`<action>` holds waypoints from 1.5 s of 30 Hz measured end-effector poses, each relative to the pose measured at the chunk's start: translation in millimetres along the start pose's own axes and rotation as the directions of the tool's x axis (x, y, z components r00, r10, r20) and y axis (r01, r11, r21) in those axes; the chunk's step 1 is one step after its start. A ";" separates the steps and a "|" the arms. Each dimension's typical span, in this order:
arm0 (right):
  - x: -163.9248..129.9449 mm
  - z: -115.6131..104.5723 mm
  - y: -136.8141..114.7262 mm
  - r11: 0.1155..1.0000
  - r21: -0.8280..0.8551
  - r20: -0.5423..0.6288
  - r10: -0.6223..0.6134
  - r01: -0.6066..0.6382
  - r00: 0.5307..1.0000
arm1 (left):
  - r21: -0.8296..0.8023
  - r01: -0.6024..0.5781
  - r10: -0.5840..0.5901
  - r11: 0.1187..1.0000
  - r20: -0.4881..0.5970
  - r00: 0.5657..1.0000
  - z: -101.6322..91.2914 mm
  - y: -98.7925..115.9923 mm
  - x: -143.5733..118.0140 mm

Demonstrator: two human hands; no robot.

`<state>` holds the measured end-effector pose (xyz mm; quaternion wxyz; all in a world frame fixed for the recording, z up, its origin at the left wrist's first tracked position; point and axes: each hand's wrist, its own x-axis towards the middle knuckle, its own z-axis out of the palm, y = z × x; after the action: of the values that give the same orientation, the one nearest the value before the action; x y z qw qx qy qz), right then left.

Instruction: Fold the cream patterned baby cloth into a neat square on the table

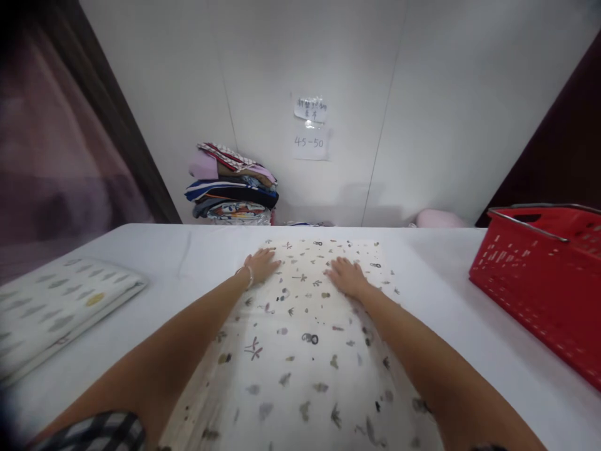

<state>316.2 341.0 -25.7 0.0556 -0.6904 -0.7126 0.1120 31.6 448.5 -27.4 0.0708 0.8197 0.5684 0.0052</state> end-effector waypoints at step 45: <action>-385.4 15.2 -3.9 0.950 -0.247 -0.184 -0.239 0.191 0.953 | -0.007 -0.376 0.349 0.927 -0.354 0.868 13.0 -14.0 -391.0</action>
<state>324.5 -44.3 -10.4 0.0640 -0.6180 -0.7819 -0.0507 -118.6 87.2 -13.9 -0.0014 0.8945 0.4073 0.1842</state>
